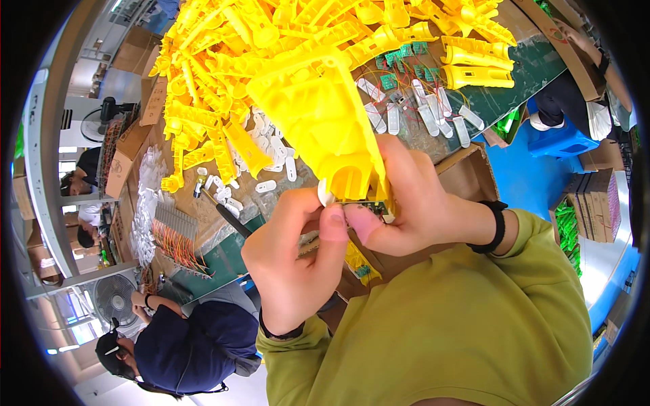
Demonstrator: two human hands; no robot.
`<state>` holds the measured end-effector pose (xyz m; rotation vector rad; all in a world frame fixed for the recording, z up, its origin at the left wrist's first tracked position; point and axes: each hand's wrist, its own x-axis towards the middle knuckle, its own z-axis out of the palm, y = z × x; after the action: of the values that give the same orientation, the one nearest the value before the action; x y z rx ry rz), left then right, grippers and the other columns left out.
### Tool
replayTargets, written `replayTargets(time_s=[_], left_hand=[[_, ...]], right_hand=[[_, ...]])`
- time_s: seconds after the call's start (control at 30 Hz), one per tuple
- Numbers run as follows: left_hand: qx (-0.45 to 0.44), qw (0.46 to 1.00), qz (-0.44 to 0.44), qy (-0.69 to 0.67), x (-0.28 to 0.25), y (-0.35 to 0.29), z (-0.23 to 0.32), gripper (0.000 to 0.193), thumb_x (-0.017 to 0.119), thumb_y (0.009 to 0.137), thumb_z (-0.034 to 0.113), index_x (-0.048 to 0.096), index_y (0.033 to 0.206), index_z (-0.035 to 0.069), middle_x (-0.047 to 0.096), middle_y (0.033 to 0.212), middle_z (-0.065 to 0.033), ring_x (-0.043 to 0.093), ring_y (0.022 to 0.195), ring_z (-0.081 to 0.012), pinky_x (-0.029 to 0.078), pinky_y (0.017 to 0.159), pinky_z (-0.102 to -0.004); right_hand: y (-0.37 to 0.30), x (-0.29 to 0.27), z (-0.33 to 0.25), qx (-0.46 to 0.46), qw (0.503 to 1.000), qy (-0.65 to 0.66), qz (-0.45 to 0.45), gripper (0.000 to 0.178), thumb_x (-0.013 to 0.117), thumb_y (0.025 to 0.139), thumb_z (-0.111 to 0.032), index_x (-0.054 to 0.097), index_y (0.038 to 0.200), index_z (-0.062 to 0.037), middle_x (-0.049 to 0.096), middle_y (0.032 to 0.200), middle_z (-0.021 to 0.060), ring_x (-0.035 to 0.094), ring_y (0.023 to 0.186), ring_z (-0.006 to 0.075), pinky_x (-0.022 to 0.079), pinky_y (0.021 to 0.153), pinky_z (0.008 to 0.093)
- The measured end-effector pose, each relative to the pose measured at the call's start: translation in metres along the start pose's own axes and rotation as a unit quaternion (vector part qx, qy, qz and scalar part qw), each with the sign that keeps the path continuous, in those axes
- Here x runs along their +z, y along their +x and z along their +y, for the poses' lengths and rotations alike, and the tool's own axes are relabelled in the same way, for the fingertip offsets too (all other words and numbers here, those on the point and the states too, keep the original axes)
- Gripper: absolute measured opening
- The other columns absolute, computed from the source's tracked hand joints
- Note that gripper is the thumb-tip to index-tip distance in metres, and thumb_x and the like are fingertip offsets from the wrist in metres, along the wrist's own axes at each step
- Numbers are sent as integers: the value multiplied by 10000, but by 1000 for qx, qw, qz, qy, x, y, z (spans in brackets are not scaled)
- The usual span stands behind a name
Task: The worker is assembling small electronic lighting components by inserting circuit boards and plastic caps into yellow housings.
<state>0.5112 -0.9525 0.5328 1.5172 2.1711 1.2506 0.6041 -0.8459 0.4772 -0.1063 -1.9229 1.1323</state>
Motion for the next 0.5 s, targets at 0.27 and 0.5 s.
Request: replayTargets(time_s=[0.27,0.5], left_hand=[[4,999,-20,42,-4,-4,9,72,558,771,72,538,810,15,568,629,-94,596,566,-165,440,518,-229],[24,999,3,35,1,1,4,67,545,776,67,541,816,13,570,629,-95,596,564,-163,439,516,-231]], right_hand=[[-1,-6,-6,16,1000,2,-7,456,595,633,-118,361,992,34,486,623,141,501,508,313,390,437,350],[0,-5,-6,54,998,-19,4,364,563,643,-60,404,946,67,498,702,109,500,519,211,403,471,283]])
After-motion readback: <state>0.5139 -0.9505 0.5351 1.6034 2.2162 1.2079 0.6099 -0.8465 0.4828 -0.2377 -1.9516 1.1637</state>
